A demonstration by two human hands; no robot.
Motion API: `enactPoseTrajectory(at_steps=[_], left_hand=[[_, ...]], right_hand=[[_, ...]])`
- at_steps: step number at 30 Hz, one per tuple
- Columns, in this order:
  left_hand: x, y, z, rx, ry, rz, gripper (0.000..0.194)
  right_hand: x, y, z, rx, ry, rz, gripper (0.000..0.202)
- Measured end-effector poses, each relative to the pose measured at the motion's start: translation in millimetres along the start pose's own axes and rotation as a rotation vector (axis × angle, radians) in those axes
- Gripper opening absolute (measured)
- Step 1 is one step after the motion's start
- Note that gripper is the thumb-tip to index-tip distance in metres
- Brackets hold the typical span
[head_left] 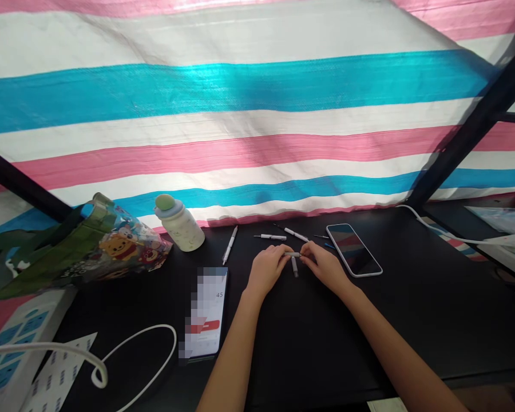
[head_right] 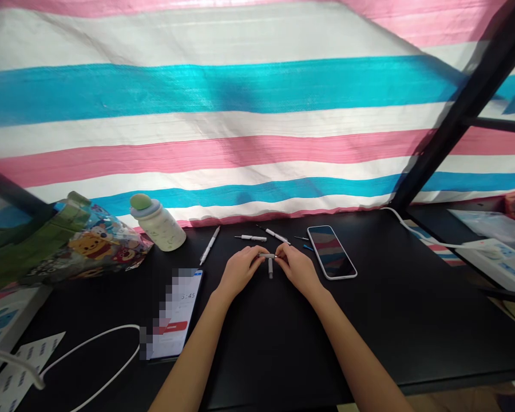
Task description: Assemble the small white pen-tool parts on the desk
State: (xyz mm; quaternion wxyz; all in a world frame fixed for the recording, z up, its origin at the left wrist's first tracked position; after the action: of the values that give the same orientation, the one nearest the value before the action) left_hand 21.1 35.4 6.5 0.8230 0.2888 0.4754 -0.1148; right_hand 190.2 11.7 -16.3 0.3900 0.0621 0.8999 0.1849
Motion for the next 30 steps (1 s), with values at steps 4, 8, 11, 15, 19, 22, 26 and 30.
enactPoseTrajectory(at_steps=[4,8,11,15,19,22,26,30], left_hand=[[-0.8,0.0,0.6,-0.007,-0.006,-0.013,0.019],[-2.6,0.3,2.7,0.014,-0.029,0.002,0.019],[-3.5,0.2,4.0,0.022,-0.033,0.012,0.019],[-3.9,0.0,4.7,0.027,-0.027,0.015,0.019],[-4.2,0.2,4.1,0.006,-0.020,0.017,0.020],[-3.9,0.4,3.1,-0.007,-0.024,0.005,0.020],[-3.5,0.2,1.6,-0.016,-0.036,0.000,0.021],[-2.7,-0.3,0.5,-0.044,-0.038,-0.020,0.022]], right_hand=[[0.7,0.2,1.4,0.001,-0.002,0.008,0.009],[1.0,-0.7,1.1,0.008,0.049,0.014,0.012],[0.6,-1.7,-0.7,0.029,0.130,0.008,0.016],[-0.4,-2.0,-1.2,0.086,0.201,0.003,0.020],[-1.3,-1.1,0.6,0.093,0.115,-0.005,0.020],[-1.3,-0.2,2.6,0.083,0.037,-0.027,0.021],[0.5,1.0,7.7,0.083,0.083,-0.021,0.014],[2.8,1.6,12.7,0.087,0.144,0.014,0.012]])
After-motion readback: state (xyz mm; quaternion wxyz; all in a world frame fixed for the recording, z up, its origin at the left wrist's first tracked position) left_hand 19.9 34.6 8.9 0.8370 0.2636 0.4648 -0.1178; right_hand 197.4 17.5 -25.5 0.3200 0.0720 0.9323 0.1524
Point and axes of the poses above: each hand's wrist, its own y-axis towards the middle knuckle, its own x-axis out of the palm, z = x × y, the point moved 2 cm from there along y, towards the middle knuckle, and after that the axes turned 7 degrees about z, right-handed, at the moved point
